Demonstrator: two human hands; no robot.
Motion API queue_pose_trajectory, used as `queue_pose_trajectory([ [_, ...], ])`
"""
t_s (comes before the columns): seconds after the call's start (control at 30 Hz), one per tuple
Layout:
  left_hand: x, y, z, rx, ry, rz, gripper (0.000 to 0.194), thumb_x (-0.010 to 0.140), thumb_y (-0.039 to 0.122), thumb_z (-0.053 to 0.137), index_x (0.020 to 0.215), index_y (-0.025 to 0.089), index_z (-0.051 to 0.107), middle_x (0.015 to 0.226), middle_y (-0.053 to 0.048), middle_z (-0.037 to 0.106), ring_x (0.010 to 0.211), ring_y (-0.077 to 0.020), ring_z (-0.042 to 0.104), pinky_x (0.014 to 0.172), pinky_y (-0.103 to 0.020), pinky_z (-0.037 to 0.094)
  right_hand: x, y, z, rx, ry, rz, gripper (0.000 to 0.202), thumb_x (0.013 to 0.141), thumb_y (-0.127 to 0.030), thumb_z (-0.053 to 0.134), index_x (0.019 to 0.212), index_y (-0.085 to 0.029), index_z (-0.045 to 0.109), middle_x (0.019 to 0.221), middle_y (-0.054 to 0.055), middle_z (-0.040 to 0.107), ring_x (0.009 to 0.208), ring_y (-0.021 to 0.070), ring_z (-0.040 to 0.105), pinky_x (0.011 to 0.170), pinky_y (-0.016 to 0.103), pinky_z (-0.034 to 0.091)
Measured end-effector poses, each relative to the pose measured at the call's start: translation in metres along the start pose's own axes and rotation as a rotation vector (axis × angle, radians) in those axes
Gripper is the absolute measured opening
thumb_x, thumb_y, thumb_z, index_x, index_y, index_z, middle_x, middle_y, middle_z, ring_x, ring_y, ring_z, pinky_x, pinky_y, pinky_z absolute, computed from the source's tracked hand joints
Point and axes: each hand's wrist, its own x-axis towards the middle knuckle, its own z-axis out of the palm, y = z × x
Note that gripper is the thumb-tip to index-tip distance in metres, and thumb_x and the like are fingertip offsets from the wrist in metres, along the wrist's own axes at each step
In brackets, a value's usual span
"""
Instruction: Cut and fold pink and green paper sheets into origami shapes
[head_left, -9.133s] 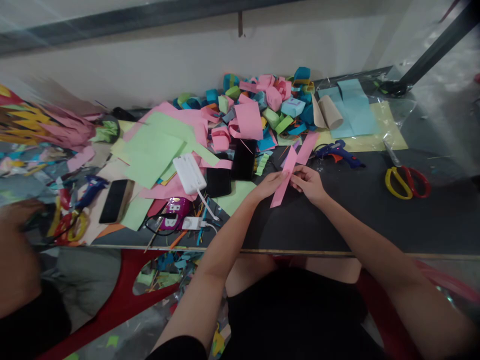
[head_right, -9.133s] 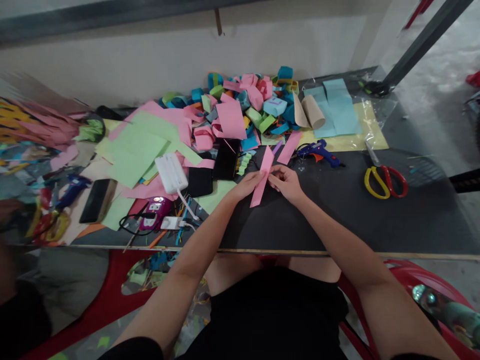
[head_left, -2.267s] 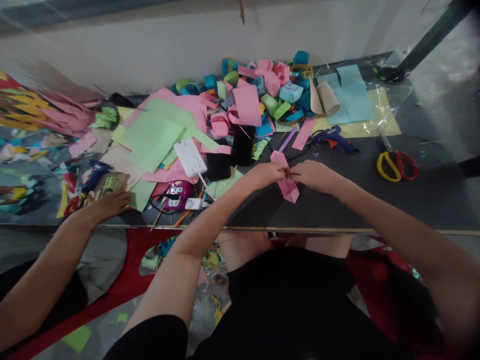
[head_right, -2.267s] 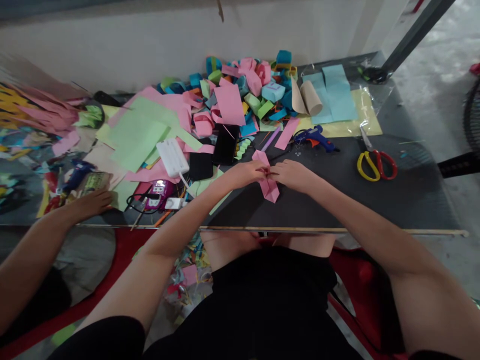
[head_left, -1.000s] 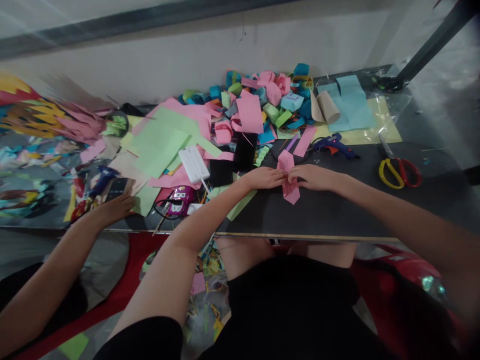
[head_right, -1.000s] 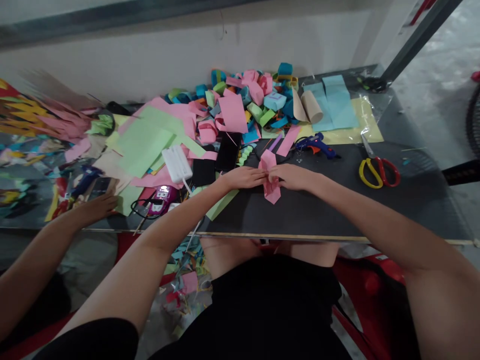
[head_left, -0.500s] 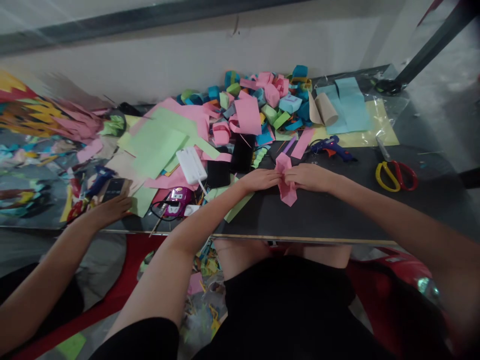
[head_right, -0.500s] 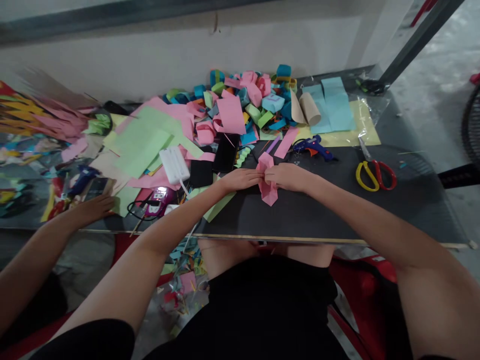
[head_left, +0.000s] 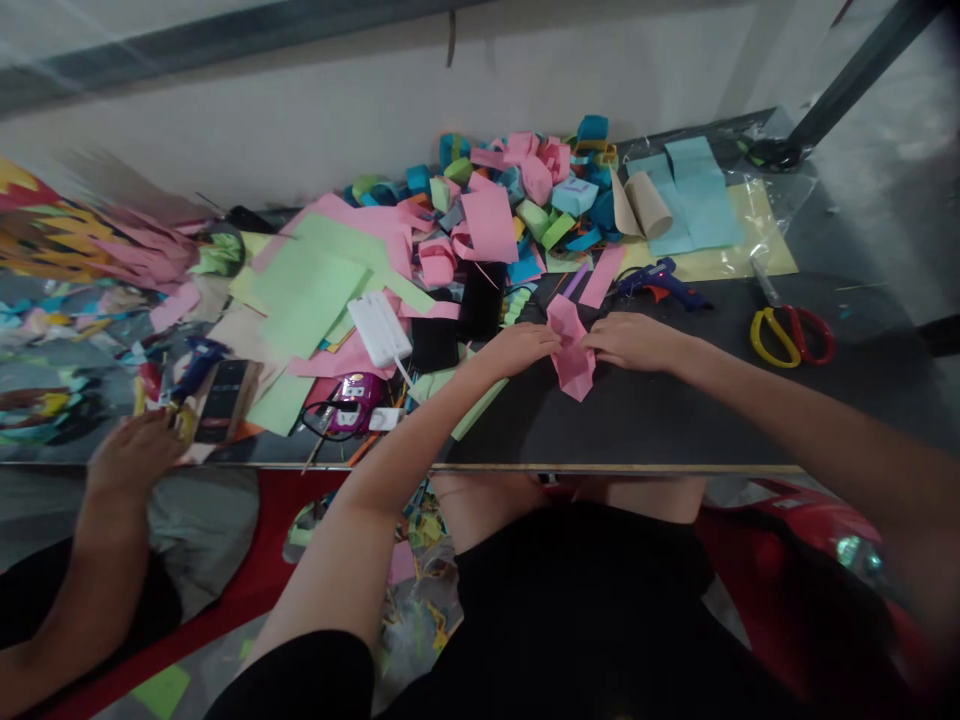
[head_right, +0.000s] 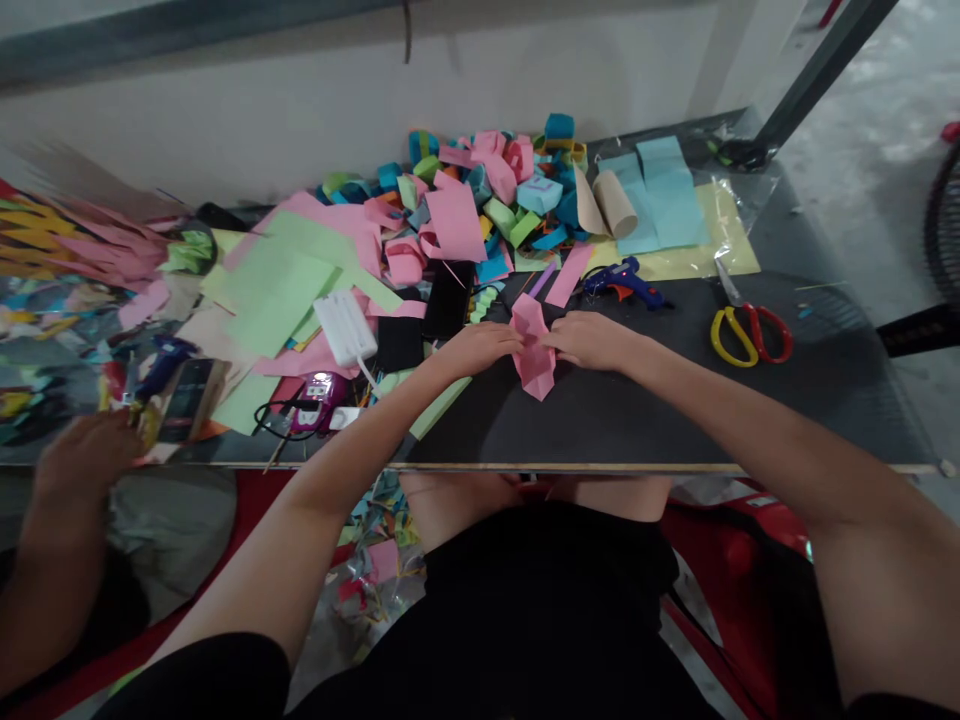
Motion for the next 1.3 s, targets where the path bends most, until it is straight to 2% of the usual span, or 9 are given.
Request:
queue_pose_trajectory([
  [0.13,0.002,0.009,-0.013,-0.039,-0.04,-0.005,0.021,0.098,0.022,0.061,0.115,0.02,0.072,0.125,-0.007,0.075,0.123,-0.02,0.066,0.1,-0.033,0.049,0.007,-0.004,-0.001,0.06,-0.031,-0.079,0.021,0.097,-0.026,0.056,0.103,-0.023,0.075,0.114,0.007,0.077,0.105,0.0243,0.064,0.086,0.038,0.042],
  [0.23,0.003,0.015,-0.018,-0.063,-0.045,-0.006,0.022,0.096,0.026,0.066,0.116,0.02,0.073,0.128,-0.008,0.073,0.126,-0.0207,0.064,0.101,-0.034,0.047,0.01,-0.003,0.0,0.104,-0.053,-0.08,0.022,0.098,-0.03,0.057,0.099,-0.023,0.078,0.112,0.007,0.077,0.102,0.025,0.064,0.086,0.039,0.041],
  [0.43,0.006,0.019,-0.014,-0.051,-0.042,0.023,0.016,0.098,0.023,0.063,0.106,0.021,0.076,0.111,-0.005,0.078,0.112,-0.0175,0.069,0.091,-0.031,0.047,0.014,-0.009,-0.002,0.093,-0.066,-0.089,0.026,0.1,-0.031,0.054,0.097,-0.022,0.078,0.106,0.007,0.077,0.097,0.0227,0.064,0.083,0.036,0.041],
  [0.6,0.01,0.022,-0.015,0.019,-0.075,0.05,0.02,0.096,0.034,0.068,0.105,0.018,0.076,0.107,-0.006,0.078,0.107,-0.0202,0.069,0.088,-0.033,0.045,0.015,-0.017,-0.002,0.035,-0.045,-0.088,0.024,0.099,-0.028,0.054,0.092,-0.023,0.076,0.101,0.004,0.078,0.096,0.02,0.066,0.079,0.033,0.04],
  [0.73,0.014,0.028,-0.017,0.071,-0.059,0.067,0.023,0.093,0.037,0.071,0.1,0.016,0.077,0.102,-0.008,0.078,0.102,-0.0211,0.069,0.086,-0.034,0.045,0.019,-0.025,-0.003,-0.018,-0.067,-0.073,0.02,0.096,-0.024,0.058,0.085,-0.022,0.075,0.095,0.004,0.078,0.09,0.0195,0.067,0.074,0.032,0.038],
  [0.87,0.016,0.035,-0.018,0.149,-0.026,0.103,0.016,0.096,0.027,0.067,0.09,0.018,0.078,0.088,-0.007,0.077,0.092,-0.0193,0.069,0.082,-0.034,0.045,0.023,-0.038,-0.005,-0.104,-0.089,-0.028,0.02,0.094,-0.018,0.06,0.081,-0.02,0.074,0.088,0.005,0.077,0.081,0.0186,0.065,0.067,0.033,0.034],
  [1.03,0.016,0.049,-0.023,0.256,-0.013,0.139,0.027,0.097,0.008,0.055,0.085,0.016,0.078,0.082,-0.008,0.076,0.092,-0.0193,0.065,0.081,-0.034,0.044,0.02,-0.055,-0.005,-0.194,-0.012,-0.02,0.031,0.095,-0.006,0.051,0.079,-0.018,0.074,0.079,0.008,0.073,0.08,0.0188,0.062,0.065,0.034,0.032],
  [1.17,0.018,0.061,-0.025,0.354,-0.04,0.104,0.033,0.1,0.005,0.047,0.09,0.014,0.077,0.086,-0.008,0.075,0.099,-0.02,0.063,0.085,-0.034,0.044,0.012,-0.057,-0.001,-0.232,0.006,0.0,0.033,0.095,-0.004,0.048,0.081,-0.016,0.075,0.077,0.009,0.073,0.076,0.0185,0.059,0.061,0.034,0.03],
  [1.3,0.015,0.069,-0.024,0.323,-0.019,0.008,0.035,0.102,0.007,0.042,0.092,0.013,0.075,0.086,-0.008,0.074,0.103,-0.0199,0.063,0.088,-0.033,0.044,0.002,-0.06,0.005,-0.239,0.047,0.06,0.035,0.098,-0.006,0.045,0.08,-0.016,0.075,0.076,0.008,0.073,0.069,0.0178,0.055,0.057,0.034,0.026],
])
